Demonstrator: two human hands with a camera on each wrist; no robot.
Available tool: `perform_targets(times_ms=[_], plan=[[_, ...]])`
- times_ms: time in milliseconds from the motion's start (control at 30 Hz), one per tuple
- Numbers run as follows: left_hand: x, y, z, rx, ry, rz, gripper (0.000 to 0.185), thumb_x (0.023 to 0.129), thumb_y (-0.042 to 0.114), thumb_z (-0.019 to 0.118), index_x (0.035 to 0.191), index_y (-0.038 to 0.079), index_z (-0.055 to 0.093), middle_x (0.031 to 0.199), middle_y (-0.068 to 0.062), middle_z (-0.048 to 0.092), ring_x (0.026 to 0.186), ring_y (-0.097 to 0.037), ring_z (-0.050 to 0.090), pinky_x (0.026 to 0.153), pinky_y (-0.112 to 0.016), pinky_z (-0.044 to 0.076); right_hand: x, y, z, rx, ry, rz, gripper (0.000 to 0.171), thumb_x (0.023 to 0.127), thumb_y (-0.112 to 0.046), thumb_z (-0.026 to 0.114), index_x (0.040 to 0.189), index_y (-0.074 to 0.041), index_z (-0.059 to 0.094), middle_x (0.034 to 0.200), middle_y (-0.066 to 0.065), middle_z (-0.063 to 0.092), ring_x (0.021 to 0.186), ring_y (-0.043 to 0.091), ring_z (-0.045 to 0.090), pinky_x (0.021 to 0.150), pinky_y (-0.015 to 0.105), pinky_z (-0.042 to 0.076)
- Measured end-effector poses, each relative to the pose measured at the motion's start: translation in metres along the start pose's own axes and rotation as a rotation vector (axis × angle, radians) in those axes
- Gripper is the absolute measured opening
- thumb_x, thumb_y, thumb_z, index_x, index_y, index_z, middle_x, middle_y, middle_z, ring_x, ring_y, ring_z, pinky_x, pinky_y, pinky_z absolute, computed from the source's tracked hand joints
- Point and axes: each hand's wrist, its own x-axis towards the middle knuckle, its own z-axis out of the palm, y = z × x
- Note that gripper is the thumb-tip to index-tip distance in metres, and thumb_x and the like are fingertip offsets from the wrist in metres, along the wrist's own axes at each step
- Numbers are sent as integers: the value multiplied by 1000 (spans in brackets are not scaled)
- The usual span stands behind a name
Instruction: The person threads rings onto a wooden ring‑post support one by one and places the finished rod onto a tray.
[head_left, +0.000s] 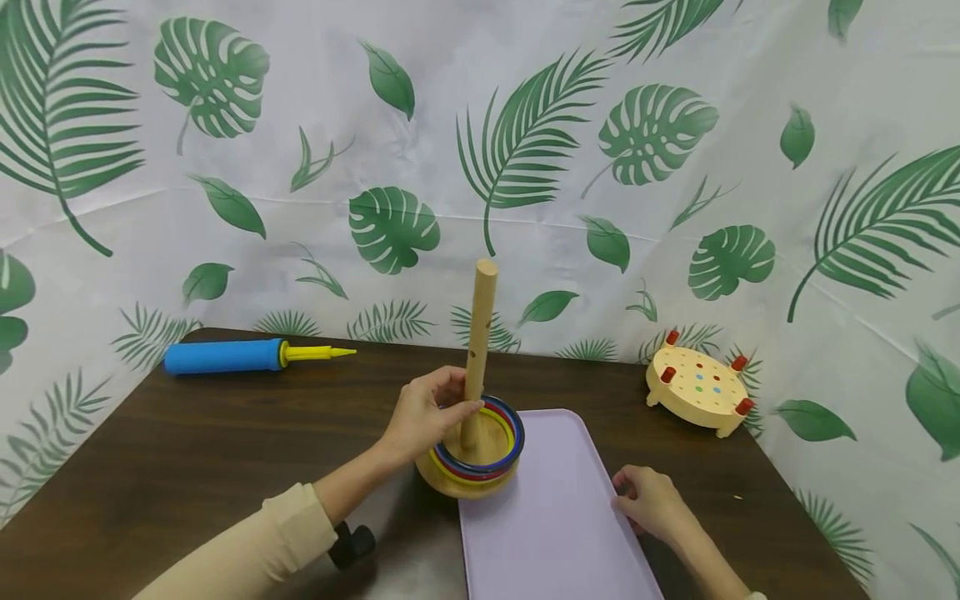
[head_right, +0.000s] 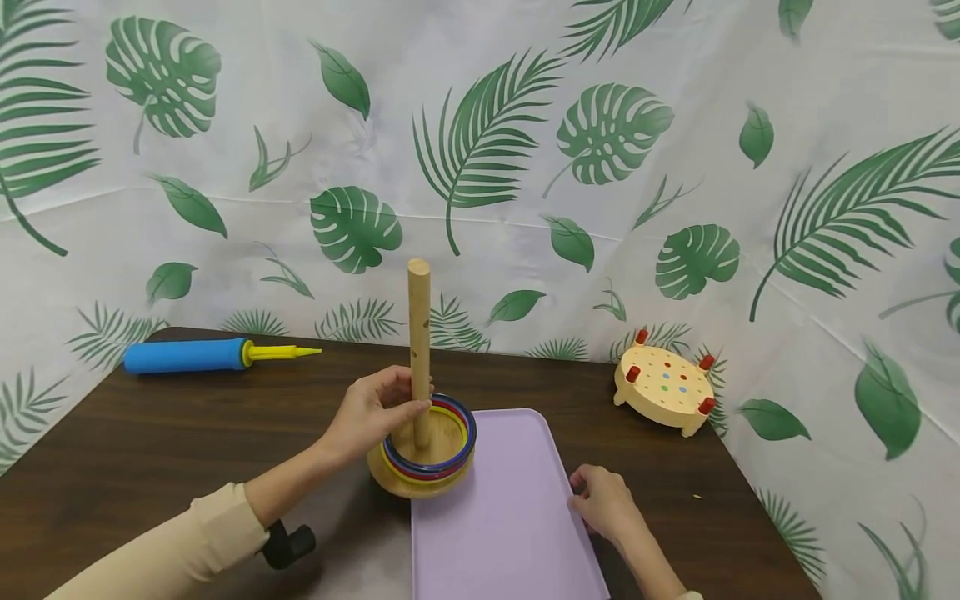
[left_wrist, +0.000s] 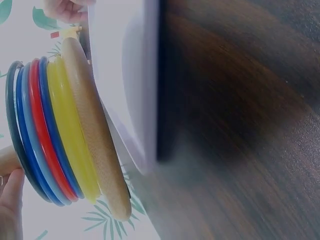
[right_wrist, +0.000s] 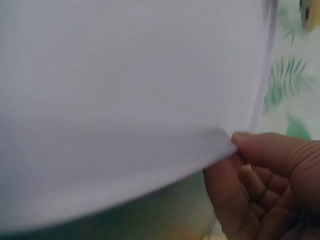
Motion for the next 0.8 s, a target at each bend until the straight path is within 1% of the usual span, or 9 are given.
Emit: perform_targets(times_ms=[167,233,367,433,533,667,800], plan=[[0,1,1,10,-7,8,22,80,6,74,100,5,66,89,-9,69,74,-14,63,66,-21,54,1,-23,18,48,37,-43,14,78,4,64,91,1,63,63,5,59,49,15,57,43,28,53],[-1,0,1,13,-9,12,22,80,5,74,100,5,66,89,-9,69,75,-15,63,66,-21,54,1,-29,23,50,63,-64,12,77,4,64,89,0,64,61,4,58,47,14,56,42,27,51],[-2,-2,2,8,-15,20,21,80,4,74,99,5,66,90,-10,70,76,-16,65,68,-23,55,1,-38,30,3,127,-121,10,75,3,65,83,-3,64,58,1,57,47,12,52,42,25,46],[-2,-3,3,1,-15,23,21,79,4,73,99,4,66,90,-10,70,77,-16,66,69,-24,56,2,-41,32,-15,144,-144,9,75,2,66,82,-4,64,58,0,57,47,11,50,41,24,43],[-2,-4,5,-3,-16,26,21,79,4,74,99,5,66,90,-10,70,76,-16,66,68,-23,55,2,-43,33,-19,139,-149,7,77,1,66,81,-5,64,57,0,56,46,11,49,40,24,42],[-2,-4,7,-1,-28,31,22,79,5,74,99,5,66,90,-9,70,74,-14,64,65,-22,54,-1,-43,33,-13,103,-131,8,79,0,67,79,-6,62,56,0,54,42,12,50,38,24,43],[-3,-4,9,1,-32,26,21,79,5,74,99,5,66,90,-9,69,72,-12,63,64,-22,54,-5,-42,32,-11,64,-121,10,80,1,66,79,-7,60,58,1,53,44,13,51,38,24,45]])
